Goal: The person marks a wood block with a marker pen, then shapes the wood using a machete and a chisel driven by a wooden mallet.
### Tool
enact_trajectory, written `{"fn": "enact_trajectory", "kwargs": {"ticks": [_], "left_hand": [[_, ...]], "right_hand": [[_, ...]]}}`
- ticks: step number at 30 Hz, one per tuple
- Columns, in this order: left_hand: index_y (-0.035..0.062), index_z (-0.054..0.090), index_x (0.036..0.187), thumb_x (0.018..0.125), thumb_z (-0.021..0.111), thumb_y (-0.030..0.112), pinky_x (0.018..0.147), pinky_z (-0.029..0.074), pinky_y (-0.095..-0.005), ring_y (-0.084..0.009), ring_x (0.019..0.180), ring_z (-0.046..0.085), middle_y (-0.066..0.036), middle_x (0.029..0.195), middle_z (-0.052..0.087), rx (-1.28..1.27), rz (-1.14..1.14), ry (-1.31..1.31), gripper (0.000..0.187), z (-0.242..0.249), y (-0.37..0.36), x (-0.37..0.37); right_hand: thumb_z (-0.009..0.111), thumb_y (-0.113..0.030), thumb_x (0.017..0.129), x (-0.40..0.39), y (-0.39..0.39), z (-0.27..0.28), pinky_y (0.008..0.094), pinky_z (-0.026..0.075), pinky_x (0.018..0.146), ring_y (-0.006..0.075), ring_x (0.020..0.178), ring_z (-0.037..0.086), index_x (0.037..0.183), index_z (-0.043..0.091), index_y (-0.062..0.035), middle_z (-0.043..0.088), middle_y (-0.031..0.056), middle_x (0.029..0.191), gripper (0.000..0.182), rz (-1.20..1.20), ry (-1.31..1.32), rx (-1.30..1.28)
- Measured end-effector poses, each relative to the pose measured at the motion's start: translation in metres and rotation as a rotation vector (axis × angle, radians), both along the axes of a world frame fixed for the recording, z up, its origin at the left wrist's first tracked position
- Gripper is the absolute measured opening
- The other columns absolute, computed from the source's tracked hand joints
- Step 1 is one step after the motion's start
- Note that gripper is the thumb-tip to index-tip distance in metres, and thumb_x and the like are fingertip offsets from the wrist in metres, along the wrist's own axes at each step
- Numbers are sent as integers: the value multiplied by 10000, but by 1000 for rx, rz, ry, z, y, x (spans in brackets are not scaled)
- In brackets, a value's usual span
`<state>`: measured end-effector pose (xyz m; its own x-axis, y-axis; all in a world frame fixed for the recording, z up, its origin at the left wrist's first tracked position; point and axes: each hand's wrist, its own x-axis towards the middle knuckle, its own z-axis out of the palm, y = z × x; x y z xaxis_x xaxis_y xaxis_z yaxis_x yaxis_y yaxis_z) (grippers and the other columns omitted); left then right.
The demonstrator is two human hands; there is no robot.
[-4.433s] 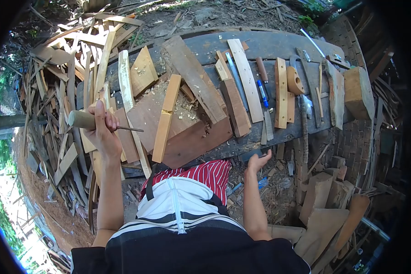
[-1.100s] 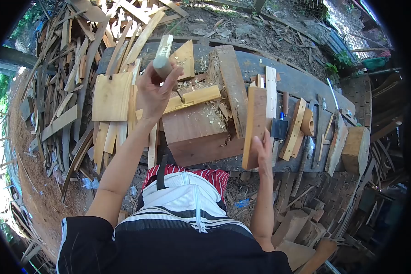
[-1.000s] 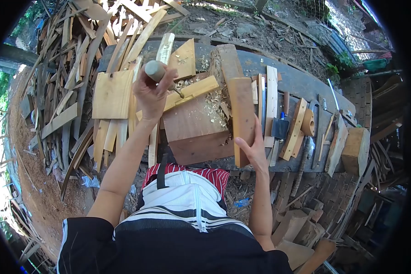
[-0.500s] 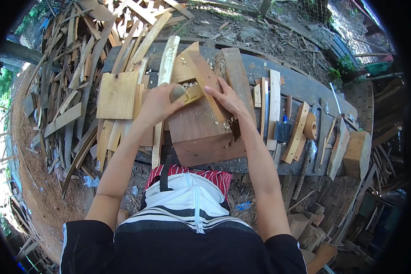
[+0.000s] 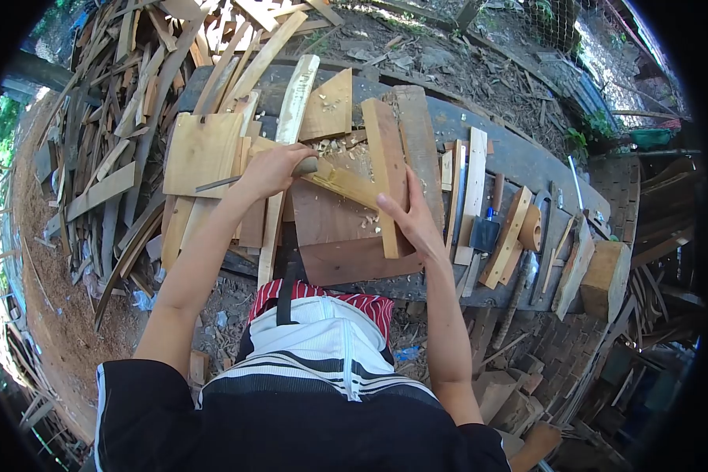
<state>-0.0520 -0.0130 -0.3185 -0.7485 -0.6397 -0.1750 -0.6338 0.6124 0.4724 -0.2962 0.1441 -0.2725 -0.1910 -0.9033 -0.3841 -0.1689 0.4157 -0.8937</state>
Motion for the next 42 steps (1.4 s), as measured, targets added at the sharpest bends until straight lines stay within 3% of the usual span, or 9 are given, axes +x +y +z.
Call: {"fn": "enact_trajectory", "kwargs": {"ticks": [5, 7, 10, 14, 22, 27, 30, 33, 42], "left_hand": [[131, 620, 1149, 823, 691, 73, 812, 513, -339, -248, 979, 636, -42, 1045, 646, -33, 81, 220, 339, 25, 2, 3], [79, 614, 975, 896, 676, 168, 617, 483, -259, -143, 692, 615, -14, 776, 592, 166, 309, 624, 135, 58, -5, 3], [92, 528, 789, 932, 656, 241, 464, 370, -210, -60, 486, 467, 34, 623, 472, 599, 623, 1115, 242, 93, -11, -1], [112, 453, 726, 936, 653, 274, 408, 331, -219, -63, 430, 404, 18, 602, 434, 498, 660, 1458, 332, 90, -4, -34], [92, 458, 811, 940, 648, 302, 480, 386, -226, -80, 515, 447, 2, 639, 442, 300, 843, 1442, 311, 66, 4, -59], [67, 442, 1138, 975, 590, 265, 565, 427, -215, -57, 750, 535, -23, 779, 521, 349, 650, 1580, 296, 56, 13, -45], [42, 427, 1170, 1002, 517, 169, 702, 509, -291, -122, 744, 558, -64, 861, 529, 316, 672, 1434, 230, 64, 24, -44], [36, 398, 1191, 992, 550, 198, 728, 516, -271, -125, 857, 589, -52, 893, 542, 263, 635, 1410, 298, 64, 29, -42], [32, 394, 1132, 992, 539, 161, 728, 547, -293, -154, 768, 647, -68, 914, 558, 179, 552, 1359, 239, 60, 32, -46]], "right_hand": [[741, -500, 740, 19, 10, -22, 465, 400, 1047, 428, 1267, 473, 1519, 162, -102, 411, 287, 1422, 1050, 84, 417, 5], [741, -488, 741, 22, 15, -34, 469, 430, 1012, 421, 1231, 506, 1518, 168, -104, 434, 273, 1407, 1039, 79, 455, 46], [739, -466, 743, 28, 11, -35, 474, 489, 923, 405, 1133, 575, 1514, 182, -106, 497, 244, 1343, 1017, 84, 548, 38], [737, -447, 742, 27, 3, -37, 469, 536, 792, 380, 978, 639, 1505, 207, -100, 576, 205, 1164, 991, 84, 738, -88], [731, -486, 738, 1, -38, -45, 471, 542, 744, 360, 931, 652, 1493, 252, -109, 574, 177, 1113, 970, 154, 869, -80], [726, -519, 736, 1, -38, -49, 471, 546, 732, 352, 918, 657, 1488, 265, -119, 574, 159, 1118, 969, 159, 904, -113], [727, -521, 734, 2, -38, -49, 468, 549, 725, 351, 903, 661, 1486, 269, -122, 577, 154, 1116, 967, 154, 906, -107], [728, -521, 733, 2, -38, -46, 465, 551, 720, 351, 890, 664, 1485, 269, -128, 579, 152, 1113, 964, 148, 897, -87], [696, -572, 752, 2, -41, -40, 483, 527, 808, 372, 1018, 626, 1501, 232, -152, 568, 170, 1183, 976, 187, 851, 43]]}}
